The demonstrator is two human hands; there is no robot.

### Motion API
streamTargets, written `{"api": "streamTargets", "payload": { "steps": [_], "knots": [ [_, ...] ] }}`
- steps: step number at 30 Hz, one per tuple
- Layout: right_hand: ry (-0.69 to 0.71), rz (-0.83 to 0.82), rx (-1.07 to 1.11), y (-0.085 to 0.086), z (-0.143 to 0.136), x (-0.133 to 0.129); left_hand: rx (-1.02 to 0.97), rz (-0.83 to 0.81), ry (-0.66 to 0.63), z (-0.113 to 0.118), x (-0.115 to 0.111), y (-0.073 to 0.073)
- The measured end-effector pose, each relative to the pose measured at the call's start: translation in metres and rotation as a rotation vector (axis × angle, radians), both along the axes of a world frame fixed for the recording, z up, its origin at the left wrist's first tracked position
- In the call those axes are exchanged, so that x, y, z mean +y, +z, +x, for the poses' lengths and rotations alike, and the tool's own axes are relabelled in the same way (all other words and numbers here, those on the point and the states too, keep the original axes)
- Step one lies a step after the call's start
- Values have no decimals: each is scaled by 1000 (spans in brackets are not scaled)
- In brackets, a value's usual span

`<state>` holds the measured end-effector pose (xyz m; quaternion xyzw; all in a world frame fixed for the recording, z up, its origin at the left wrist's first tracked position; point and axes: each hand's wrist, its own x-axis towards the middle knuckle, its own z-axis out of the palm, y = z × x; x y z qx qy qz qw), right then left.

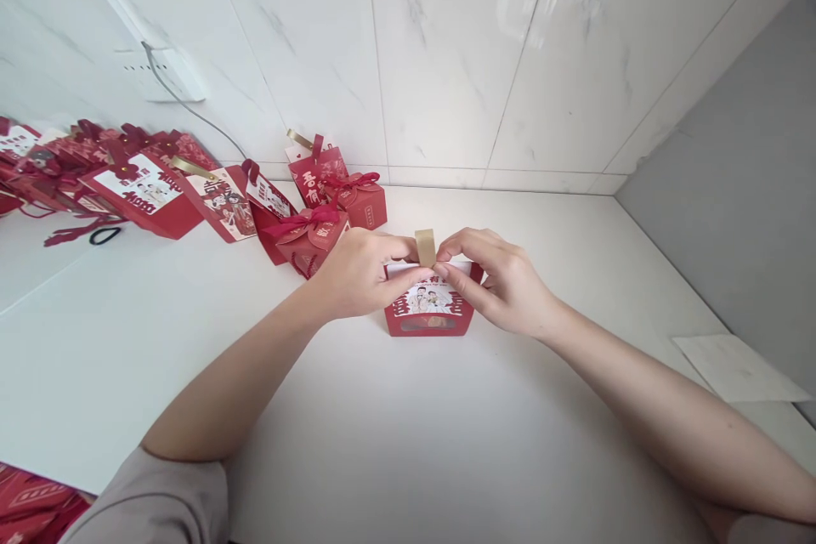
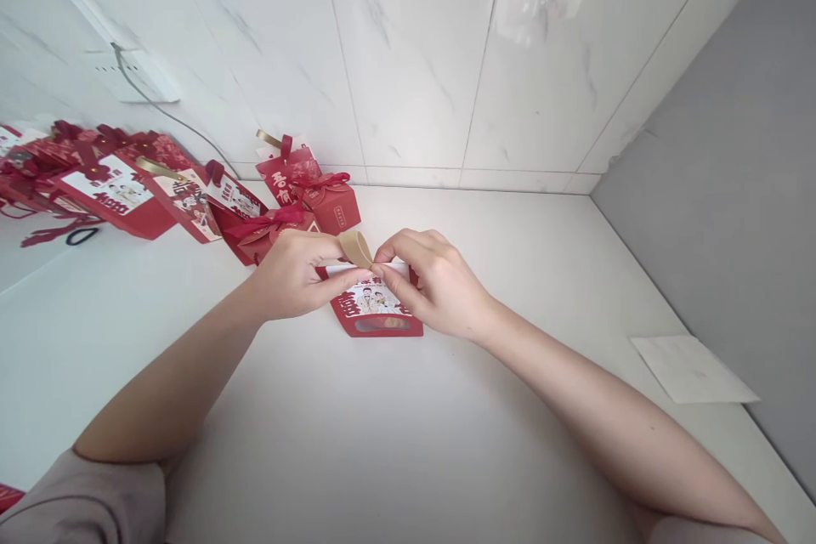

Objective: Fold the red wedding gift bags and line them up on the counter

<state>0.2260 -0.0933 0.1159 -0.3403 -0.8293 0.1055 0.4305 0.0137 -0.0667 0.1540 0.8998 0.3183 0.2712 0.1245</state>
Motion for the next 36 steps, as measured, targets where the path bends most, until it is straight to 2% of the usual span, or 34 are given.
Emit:
{"api": "streamTargets", "payload": {
  "steps": [6,15,18,21,25,28,30,33,36],
  "knots": [
    [-1,-11,45,3,-1,-1,-50,-175,3,4,-5,4],
    [-10,10,58,1,-1,0,-54,-183,-2,4,-5,4],
    [-13,-39,105,0,1,5,-68,-156,4,6,-2,-1],
    [-8,-203,289,-12,4,18,-227,-140,92,11,7,-20],
    [131,-536,499,-50,10,45,-658,-158,247,20,26,-72],
    [269,-770,403,-81,15,59,-734,-290,237,19,40,-112],
    [283,-778,305,-94,19,63,-718,-378,199,14,48,-131],
    [272,-751,264,-101,22,65,-729,-534,99,7,56,-144],
    [239,-753,282,-102,22,66,-753,-676,17,3,63,-145]
  ]
}}
